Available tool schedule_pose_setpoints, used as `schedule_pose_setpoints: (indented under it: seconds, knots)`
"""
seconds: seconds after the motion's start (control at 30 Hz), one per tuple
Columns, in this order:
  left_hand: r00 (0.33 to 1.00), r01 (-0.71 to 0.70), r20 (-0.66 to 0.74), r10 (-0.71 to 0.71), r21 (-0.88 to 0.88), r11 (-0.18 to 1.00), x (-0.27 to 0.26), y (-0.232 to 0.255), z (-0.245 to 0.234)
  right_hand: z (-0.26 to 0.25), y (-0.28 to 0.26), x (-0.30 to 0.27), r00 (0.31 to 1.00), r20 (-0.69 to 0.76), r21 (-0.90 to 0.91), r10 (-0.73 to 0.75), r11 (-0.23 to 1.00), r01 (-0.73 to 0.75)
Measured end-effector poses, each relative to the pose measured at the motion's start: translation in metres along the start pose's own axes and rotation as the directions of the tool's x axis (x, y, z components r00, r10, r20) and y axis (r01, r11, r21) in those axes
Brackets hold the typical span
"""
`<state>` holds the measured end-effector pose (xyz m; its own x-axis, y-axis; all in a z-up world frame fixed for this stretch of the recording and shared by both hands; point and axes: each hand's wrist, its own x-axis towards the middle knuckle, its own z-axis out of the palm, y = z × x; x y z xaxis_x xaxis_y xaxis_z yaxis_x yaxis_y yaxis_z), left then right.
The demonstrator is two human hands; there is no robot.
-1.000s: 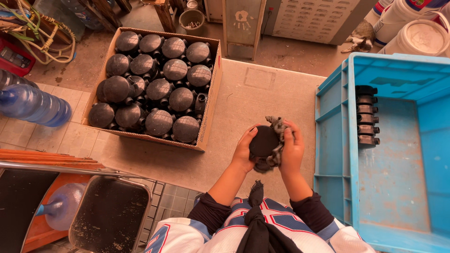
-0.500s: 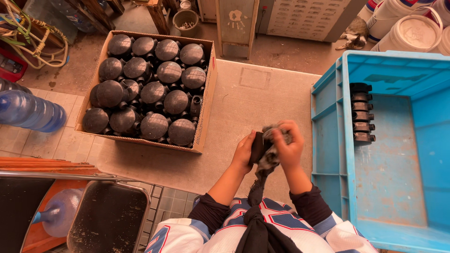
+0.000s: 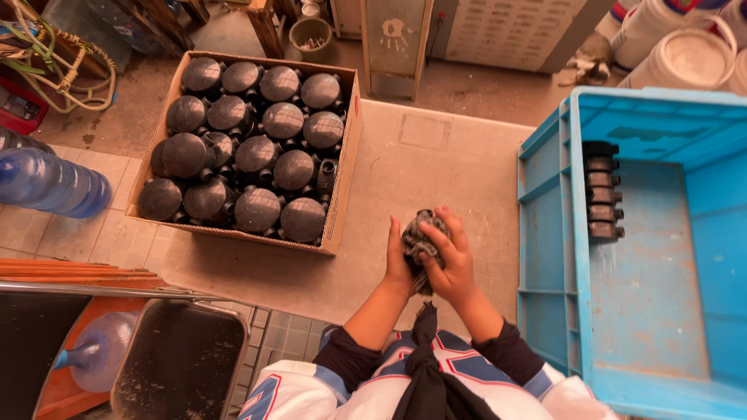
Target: The person wipes black plastic parts with a cloth and places them into a blue crate. They pick up each part from a cardboard box, clean it thoroughly, and stack it in the crate.
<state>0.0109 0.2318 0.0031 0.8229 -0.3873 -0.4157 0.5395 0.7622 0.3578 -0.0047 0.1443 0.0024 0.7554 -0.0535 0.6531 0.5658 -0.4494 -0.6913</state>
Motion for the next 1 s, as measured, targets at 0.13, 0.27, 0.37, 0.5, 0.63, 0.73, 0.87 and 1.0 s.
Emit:
schedule_pose_setpoints:
  seconds: [0.13,0.27,0.37,0.5,0.63,0.73,0.87,1.0]
  knots:
    - [0.994,-0.024,0.109,0.021,0.033,0.999,0.009,-0.005,-0.014,-0.009,0.014,0.007,0.993,0.014,0.046,0.118,0.992,-0.118]
    - [0.991,0.121,0.06,-0.116,-0.089,0.989,0.004,-0.009,-0.023,-0.016,0.02,0.009,0.855,-0.065,0.035,0.515,0.857,-0.514]
    - [0.986,0.128,-0.069,-0.149,-0.244,0.961,0.015,-0.009,-0.017,-0.011,0.011,0.004,0.93,-0.059,-0.062,0.363,0.928,-0.367]
    - [0.988,0.062,-0.107,-0.111,-0.384,0.921,0.021,-0.008,-0.017,0.003,-0.006,-0.02,0.995,0.036,-0.165,-0.092,0.981,0.097]
    - [0.963,0.262,0.149,-0.226,-0.304,0.916,0.013,0.018,-0.016,-0.009,0.009,-0.035,0.955,0.115,-0.132,-0.275,0.948,0.289]
    - [0.975,0.223,0.085,-0.207,-0.283,0.933,0.018,0.009,-0.015,-0.024,0.026,-0.02,0.976,0.048,-0.069,-0.213,0.974,0.216]
    - [0.961,0.268,0.136,-0.24,-0.252,0.93,0.023,0.004,-0.024,-0.03,0.014,0.014,0.985,0.021,-0.066,0.171,0.983,-0.169]
    - [0.981,0.192,0.064,-0.182,-0.233,0.953,0.029,0.004,-0.026,-0.021,-0.014,0.023,0.993,0.107,-0.061,0.057,0.997,-0.05]
